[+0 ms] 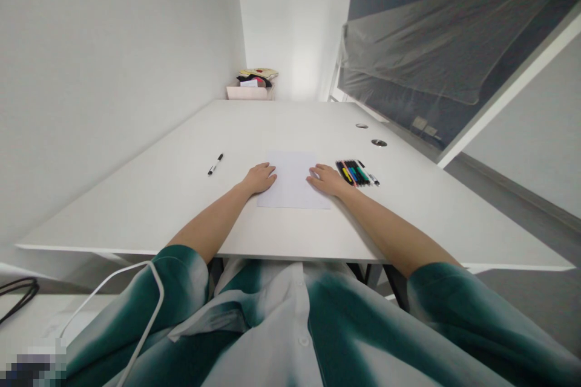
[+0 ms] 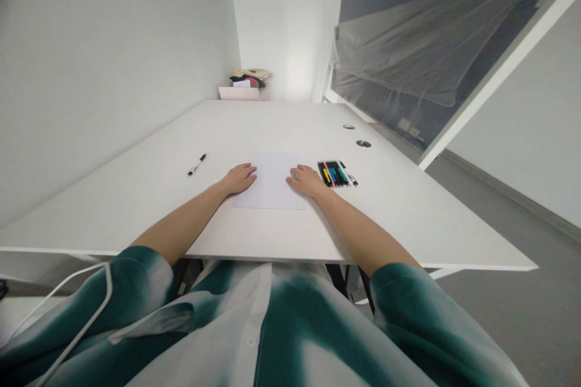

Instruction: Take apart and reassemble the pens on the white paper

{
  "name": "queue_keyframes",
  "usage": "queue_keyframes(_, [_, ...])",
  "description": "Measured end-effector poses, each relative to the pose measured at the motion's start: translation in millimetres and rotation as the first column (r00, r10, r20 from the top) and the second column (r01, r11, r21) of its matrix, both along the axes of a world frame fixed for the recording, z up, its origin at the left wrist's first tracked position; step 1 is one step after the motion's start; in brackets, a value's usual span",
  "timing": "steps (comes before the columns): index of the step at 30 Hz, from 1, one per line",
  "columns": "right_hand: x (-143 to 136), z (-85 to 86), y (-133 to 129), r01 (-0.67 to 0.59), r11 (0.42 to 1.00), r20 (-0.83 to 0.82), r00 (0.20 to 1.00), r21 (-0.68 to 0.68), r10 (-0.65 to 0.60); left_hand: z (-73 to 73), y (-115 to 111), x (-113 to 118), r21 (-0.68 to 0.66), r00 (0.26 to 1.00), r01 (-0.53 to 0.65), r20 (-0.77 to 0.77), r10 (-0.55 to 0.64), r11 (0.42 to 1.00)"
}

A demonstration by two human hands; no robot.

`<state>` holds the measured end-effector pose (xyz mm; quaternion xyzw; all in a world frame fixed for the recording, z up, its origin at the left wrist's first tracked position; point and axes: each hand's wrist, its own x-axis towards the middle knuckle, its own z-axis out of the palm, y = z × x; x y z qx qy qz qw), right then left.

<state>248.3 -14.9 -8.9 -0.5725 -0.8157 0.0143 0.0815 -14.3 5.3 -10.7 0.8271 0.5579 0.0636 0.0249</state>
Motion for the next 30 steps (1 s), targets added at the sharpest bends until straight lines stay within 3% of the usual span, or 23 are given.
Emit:
queue_keyframes(14, [0, 1.5, -2, -0.001, 1.0, 0.002, 1.0, -0.003, 0.002, 1.0, -1, 0, -0.002, 1.0, -0.007, -0.006, 0.007, 1.0])
queue_keyframes(23, [2, -3.2, 3, 0.035, 0.999, -0.033, 0.999, -0.025, -0.036, 0.4, 3, -4, 0.026, 0.996, 0.003, 0.093, -0.005, 1.0])
queue_keyframes(26, [3, -3.9, 5, 0.044, 0.998, -0.046, 0.998, -0.048, -0.046, 7.3, 9, -15, 0.104, 0.983, -0.054, 0.182, 0.034, 0.993])
queue_keyframes(30, [5, -4.9, 7, 0.04, 0.998, -0.05, 0.998, -0.058, -0.043, 19.7, 17, -46, 0.168, 0.937, -0.271, 0.273, 0.219, 0.948])
